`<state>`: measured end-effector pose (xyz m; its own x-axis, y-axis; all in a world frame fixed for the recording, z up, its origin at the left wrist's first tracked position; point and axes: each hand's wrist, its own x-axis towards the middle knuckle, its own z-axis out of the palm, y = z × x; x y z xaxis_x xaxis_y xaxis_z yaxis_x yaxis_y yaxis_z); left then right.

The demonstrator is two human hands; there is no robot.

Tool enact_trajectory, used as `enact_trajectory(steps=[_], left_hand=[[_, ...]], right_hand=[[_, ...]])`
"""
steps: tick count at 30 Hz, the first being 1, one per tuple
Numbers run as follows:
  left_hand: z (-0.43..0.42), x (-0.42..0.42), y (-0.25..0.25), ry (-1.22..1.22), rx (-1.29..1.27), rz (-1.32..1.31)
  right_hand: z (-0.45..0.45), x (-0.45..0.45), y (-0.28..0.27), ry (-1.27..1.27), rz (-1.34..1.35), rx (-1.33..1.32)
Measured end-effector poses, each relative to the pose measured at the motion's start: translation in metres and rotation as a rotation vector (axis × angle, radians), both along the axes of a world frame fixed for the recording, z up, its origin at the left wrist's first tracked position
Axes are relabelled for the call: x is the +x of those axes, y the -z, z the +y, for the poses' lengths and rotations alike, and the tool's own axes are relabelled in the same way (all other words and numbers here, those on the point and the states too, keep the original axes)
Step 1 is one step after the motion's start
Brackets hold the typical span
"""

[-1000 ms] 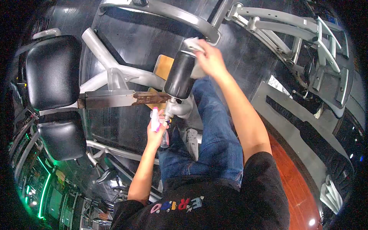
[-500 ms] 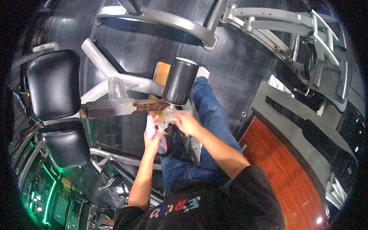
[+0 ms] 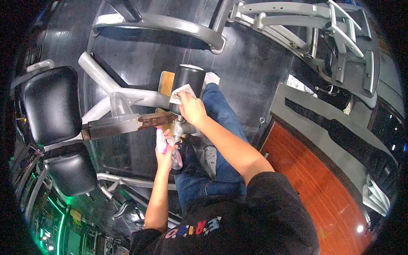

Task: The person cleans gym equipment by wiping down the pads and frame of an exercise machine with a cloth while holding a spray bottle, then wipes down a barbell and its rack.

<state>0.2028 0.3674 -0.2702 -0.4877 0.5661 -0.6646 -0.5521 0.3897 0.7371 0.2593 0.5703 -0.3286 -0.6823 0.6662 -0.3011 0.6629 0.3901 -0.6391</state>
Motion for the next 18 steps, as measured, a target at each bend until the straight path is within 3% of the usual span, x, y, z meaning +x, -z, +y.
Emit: enact_trajectory(steps=[7,10,14,16,18], left_hand=[[-0.002,-0.009,0.004,0.004,-0.037,0.049],[-0.004,-0.012,0.000,0.048,-0.052,0.113],[-0.008,-0.012,-0.011,-0.044,-0.035,0.005],[-0.014,-0.007,-0.002,-0.038,-0.041,0.024],[-0.019,-0.007,-0.001,-0.032,-0.056,0.044]], right_hand=[[-0.003,-0.063,0.015,-0.211,0.069,0.002],[-0.003,-0.089,0.025,-0.315,-0.117,-0.114],[-0.001,-0.069,0.020,-0.287,-0.016,-0.182],[0.003,-0.045,0.002,-0.315,0.185,-0.255],[0.022,-0.017,-0.017,-0.364,0.068,-0.495]])
